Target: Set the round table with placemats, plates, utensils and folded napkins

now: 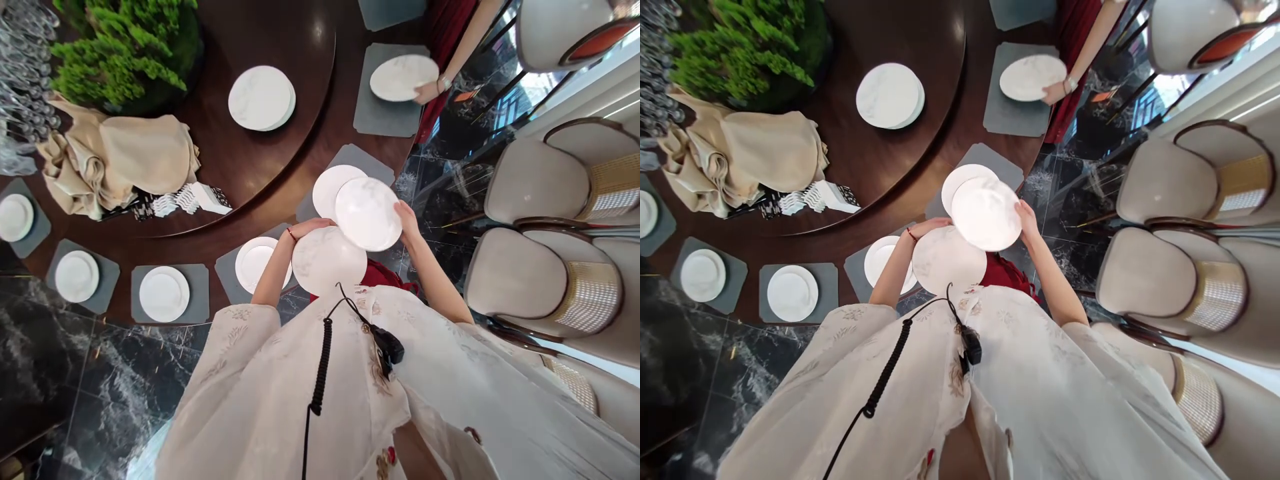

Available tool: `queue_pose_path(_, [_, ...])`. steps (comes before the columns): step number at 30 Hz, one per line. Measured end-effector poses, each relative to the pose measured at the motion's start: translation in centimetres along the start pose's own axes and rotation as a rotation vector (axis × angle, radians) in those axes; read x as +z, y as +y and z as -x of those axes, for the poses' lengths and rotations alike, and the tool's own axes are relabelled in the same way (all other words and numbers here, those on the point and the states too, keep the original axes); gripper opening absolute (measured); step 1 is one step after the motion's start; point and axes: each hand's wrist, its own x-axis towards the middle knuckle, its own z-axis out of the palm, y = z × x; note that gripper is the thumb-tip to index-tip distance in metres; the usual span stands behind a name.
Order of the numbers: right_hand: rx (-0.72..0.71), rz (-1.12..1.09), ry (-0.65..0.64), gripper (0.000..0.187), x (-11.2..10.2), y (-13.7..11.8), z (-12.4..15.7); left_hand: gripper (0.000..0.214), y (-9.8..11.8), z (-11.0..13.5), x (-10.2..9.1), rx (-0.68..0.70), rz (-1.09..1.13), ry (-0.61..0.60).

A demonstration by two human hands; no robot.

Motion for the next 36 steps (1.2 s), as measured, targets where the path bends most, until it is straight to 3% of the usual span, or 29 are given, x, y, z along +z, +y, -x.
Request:
queue_pose_path(2, [0.081, -0.022, 0.066, 0.042, -1.3, 0.8, -1.9, 0.038, -0.1, 0.1, -0.2, 0.033, 0.099, 0.006])
queue_pose_path(5, [0.3, 0.042, -0.04, 0.033, -1.7, 2.1, -4.3, 0.042, -0.5, 1.1, 0.0, 0.041, 0.235, 0.083])
queue_pose_path(9, [0.512, 0.146, -0.059, 0.02, -0.3, 4.8, -6.3, 0.055, -1.3, 3.3, 0.8, 0.013, 0.387, 0.21])
queue_pose_path(13, [0.612, 0.246, -0.111, 0.012, 1.0, 7.5, -7.3, 0.056, -2.0, 4.7, 1.3, 0.014, 0.377, 0.291])
queue_pose_path(18, [0.626, 0.358, -0.221, 0.011, 1.8, 9.5, -8.3, 0.054, -2.9, 5.5, 1.9, 0.01, 0.376, 0.347])
queue_pose_path(24, [0.636, 0.638, -0.254, 0.01, 2.1, 10.4, -9.7, 0.049, -3.4, 6.4, 2.8, 0.005, 0.448, 0.428])
queue_pose_path(32, [0.615, 0.862, -0.26, 0.027, 2.1, 10.3, -10.9, 0.052, -2.6, 5.8, 3.2, -0.037, 0.521, 0.441])
queue_pose_path(36, [0.608, 0.851, -0.358, 0.033, 2.9, 9.3, -10.1, 0.057, -1.7, 4.6, 3.1, -0.053, 0.476, 0.402])
